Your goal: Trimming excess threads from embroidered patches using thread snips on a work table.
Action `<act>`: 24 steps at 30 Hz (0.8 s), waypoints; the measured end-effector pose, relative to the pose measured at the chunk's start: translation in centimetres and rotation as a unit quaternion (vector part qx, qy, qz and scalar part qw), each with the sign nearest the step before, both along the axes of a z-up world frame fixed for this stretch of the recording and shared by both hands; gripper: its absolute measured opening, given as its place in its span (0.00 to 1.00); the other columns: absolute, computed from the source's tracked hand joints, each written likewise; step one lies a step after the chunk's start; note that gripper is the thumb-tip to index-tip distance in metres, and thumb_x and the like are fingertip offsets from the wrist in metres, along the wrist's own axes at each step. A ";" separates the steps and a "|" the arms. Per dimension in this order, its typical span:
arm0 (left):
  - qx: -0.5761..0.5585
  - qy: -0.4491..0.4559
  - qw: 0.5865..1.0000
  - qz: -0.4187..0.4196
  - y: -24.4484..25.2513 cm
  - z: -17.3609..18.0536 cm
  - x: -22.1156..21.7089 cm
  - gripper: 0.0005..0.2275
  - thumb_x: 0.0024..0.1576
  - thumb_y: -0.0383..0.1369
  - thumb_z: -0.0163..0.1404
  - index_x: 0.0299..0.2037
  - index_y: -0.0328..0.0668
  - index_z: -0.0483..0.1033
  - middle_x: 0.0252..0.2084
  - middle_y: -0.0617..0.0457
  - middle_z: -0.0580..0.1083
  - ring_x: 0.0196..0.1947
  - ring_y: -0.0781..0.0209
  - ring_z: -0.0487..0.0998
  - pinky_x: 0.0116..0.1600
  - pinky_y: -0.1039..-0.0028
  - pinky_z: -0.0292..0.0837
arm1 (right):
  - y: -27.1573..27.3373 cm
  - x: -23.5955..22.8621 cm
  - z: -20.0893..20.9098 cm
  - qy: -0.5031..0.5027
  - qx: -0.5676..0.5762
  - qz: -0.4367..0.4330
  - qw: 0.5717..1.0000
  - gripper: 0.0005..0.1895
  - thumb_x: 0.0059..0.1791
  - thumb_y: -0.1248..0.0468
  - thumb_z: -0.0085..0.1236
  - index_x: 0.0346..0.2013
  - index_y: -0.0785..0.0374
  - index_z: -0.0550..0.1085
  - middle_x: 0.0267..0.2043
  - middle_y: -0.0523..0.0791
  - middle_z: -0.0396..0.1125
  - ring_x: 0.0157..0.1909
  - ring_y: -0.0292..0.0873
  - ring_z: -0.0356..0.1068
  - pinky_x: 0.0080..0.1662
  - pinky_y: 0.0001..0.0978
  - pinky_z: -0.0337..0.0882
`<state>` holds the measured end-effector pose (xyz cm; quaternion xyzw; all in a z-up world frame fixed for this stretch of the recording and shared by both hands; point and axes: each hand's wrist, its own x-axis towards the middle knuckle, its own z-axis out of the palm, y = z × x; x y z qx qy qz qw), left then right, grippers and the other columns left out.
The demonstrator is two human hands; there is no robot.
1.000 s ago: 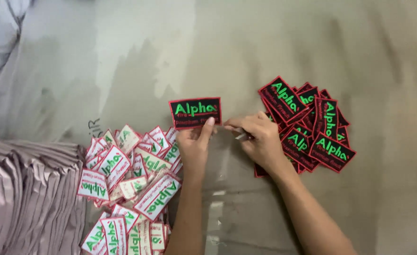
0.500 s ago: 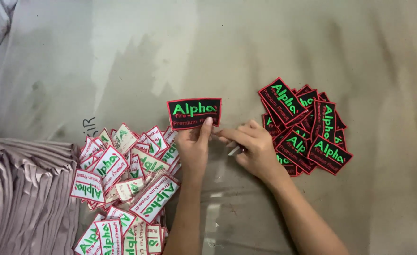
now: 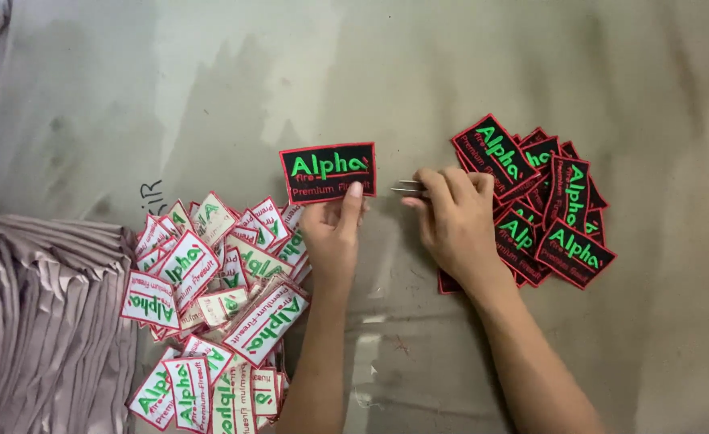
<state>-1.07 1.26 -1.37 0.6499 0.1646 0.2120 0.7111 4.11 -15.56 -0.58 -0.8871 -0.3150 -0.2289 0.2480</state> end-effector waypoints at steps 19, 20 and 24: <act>-0.063 -0.031 0.997 -0.037 -0.4 0.4 0.5 0.05 0.60 0.26 0.58 0.37 0.30 0.76 0.25 0.45 0.77 0.24 0.61 0.81 0.29 0.75 0.81 | 1.6 -1.1 -0.3 -0.026 -0.018 0.032 0.999 0.12 0.54 0.59 0.63 0.49 0.60 0.74 0.31 0.42 0.62 0.32 0.45 0.67 0.42 0.38 0.61; -0.063 -0.036 0.997 -0.035 -0.4 0.4 0.5 0.05 0.60 0.26 0.59 0.38 0.30 0.76 0.26 0.45 0.77 0.25 0.60 0.82 0.31 0.74 0.82 | 1.6 -1.1 -0.1 -0.015 -0.014 0.035 0.999 0.11 0.55 0.59 0.61 0.48 0.61 0.74 0.31 0.43 0.63 0.32 0.46 0.68 0.42 0.39 0.62; -0.037 -0.046 0.998 -0.034 -0.6 -0.1 0.6 0.08 0.57 0.26 0.61 0.40 0.30 0.76 0.29 0.43 0.79 0.28 0.58 0.84 0.34 0.74 0.84 | 1.5 -1.0 -0.4 -0.003 -0.007 0.036 0.999 0.11 0.56 0.59 0.61 0.47 0.64 0.74 0.31 0.45 0.65 0.31 0.47 0.69 0.41 0.39 0.62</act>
